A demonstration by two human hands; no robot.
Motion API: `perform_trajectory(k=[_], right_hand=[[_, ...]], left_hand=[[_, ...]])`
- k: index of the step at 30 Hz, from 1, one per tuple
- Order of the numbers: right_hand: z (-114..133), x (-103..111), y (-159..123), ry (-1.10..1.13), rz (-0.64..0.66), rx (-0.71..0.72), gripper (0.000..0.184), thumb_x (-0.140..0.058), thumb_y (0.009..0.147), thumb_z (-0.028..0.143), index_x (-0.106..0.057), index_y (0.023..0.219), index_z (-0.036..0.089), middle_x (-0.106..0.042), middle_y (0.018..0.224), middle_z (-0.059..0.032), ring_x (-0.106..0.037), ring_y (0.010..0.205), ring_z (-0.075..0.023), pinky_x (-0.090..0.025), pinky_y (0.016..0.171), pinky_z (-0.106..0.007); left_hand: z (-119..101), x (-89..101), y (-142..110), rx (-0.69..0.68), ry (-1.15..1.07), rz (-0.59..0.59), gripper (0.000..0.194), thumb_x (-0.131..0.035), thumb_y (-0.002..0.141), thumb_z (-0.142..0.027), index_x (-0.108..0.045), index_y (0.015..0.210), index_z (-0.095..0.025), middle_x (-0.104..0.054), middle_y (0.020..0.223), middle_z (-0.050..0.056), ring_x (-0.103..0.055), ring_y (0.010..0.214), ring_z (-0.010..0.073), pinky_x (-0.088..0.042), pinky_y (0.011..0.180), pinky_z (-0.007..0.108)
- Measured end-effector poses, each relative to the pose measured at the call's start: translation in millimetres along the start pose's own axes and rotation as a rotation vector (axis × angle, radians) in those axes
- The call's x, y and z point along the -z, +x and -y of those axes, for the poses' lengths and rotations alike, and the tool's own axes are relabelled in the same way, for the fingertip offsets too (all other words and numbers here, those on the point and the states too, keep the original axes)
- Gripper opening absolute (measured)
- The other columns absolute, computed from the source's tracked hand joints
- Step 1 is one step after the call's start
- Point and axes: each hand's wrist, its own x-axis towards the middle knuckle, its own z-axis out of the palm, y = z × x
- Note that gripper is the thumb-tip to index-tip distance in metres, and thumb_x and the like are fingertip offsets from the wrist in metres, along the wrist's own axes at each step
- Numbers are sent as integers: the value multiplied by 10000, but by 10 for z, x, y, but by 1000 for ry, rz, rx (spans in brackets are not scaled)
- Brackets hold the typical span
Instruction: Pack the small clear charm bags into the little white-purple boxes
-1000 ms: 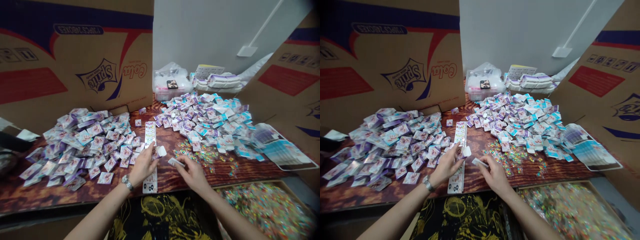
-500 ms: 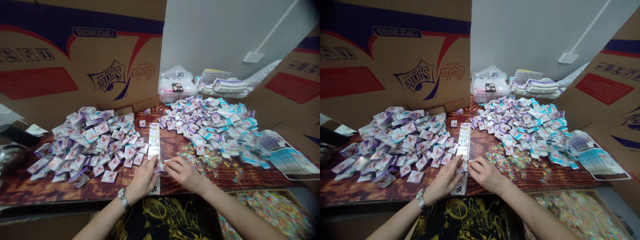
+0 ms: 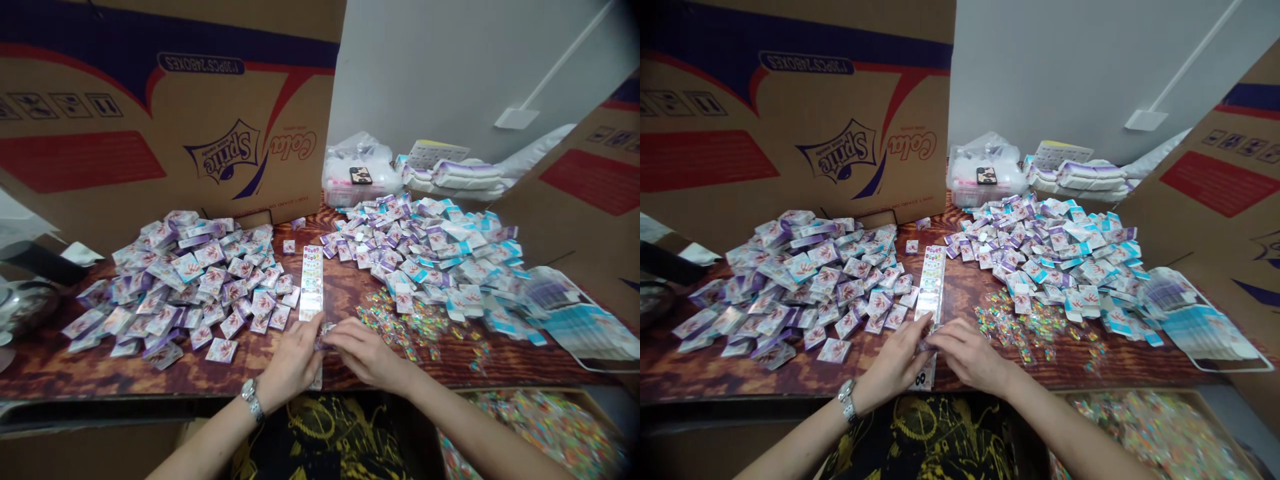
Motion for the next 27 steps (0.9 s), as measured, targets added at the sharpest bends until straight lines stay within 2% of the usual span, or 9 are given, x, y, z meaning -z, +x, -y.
perform_trajectory(k=[2, 6, 10, 13, 16, 18, 20, 23, 27], right_hand=[[25, -43, 7, 117, -64, -164, 254, -458, 885, 138, -552, 1109, 211, -609, 1010, -76, -549, 947, -184, -474, 836, -349], [26, -208, 21, 363, -324, -493, 107, -524, 847, 205, -573, 942, 214, -581, 916, -50, -570, 864, -173, -495, 764, -305], [-6, -415, 21, 661, -507, -685, 153, -629, 764, 251, -528, 870, 207, -563, 832, -18, -571, 793, -157, -496, 708, -268], [19, -450, 14, 690, -507, -671, 139, -609, 786, 263, -509, 865, 207, -558, 811, -10, -567, 768, -150, -484, 685, -257], [89, -355, 14, 435, -367, -549, 37, -533, 841, 229, -539, 869, 206, -573, 832, -24, -562, 795, -163, -468, 717, -281], [136, -275, 18, 250, -303, -465, 65, -493, 859, 186, -550, 881, 205, -582, 843, -31, -559, 812, -168, -456, 744, -298], [161, -225, 21, 175, -282, -437, 96, -472, 863, 159, -544, 905, 205, -588, 851, -34, -565, 818, -169, -461, 749, -304], [139, -226, 23, 224, -273, -512, 116, -484, 847, 151, -531, 939, 205, -593, 868, -36, -580, 803, -163, -489, 724, -299], [26, -283, 32, 445, -289, -624, 179, -544, 787, 159, -522, 961, 196, -583, 845, -27, -588, 746, -139, -515, 651, -266]], left_hand=[[-38, -25, -2, 5, 45, -36, 586, -439, 848, -125, -210, 1386, -149, -509, 1204, 145, -485, 1071, 244, -444, 918, 427], [-110, -108, -8, 13, 137, -87, 561, -418, 873, -155, -202, 1391, -147, -525, 1158, 151, -493, 1052, 260, -444, 894, 459], [-113, -176, -31, 5, 197, -90, 564, -420, 851, -112, -220, 1378, -122, -511, 1180, 168, -482, 1065, 270, -437, 897, 474], [-83, -188, -44, 6, 184, -115, 556, -433, 830, -93, -259, 1357, -120, -525, 1147, 158, -486, 1050, 267, -449, 884, 463], [-64, -183, -40, -19, 170, -152, 539, -423, 831, -90, -278, 1348, -131, -537, 1108, 144, -492, 1037, 258, -456, 878, 444], [-62, -183, -35, -33, 172, -170, 535, -417, 837, -93, -275, 1351, -136, -536, 1108, 142, -494, 1033, 254, -455, 883, 440], [-66, -192, -35, -36, 182, -178, 533, -417, 840, -99, -277, 1353, -137, -537, 1111, 144, -498, 1030, 253, -455, 884, 441], [-72, -213, -47, -32, 221, -164, 516, -412, 842, -96, -299, 1345, -122, -541, 1114, 156, -496, 1037, 262, -456, 880, 454], [-73, -230, -66, -29, 244, -146, 509, -403, 842, -79, -312, 1341, -116, -538, 1125, 158, -489, 1050, 264, -443, 903, 466]])
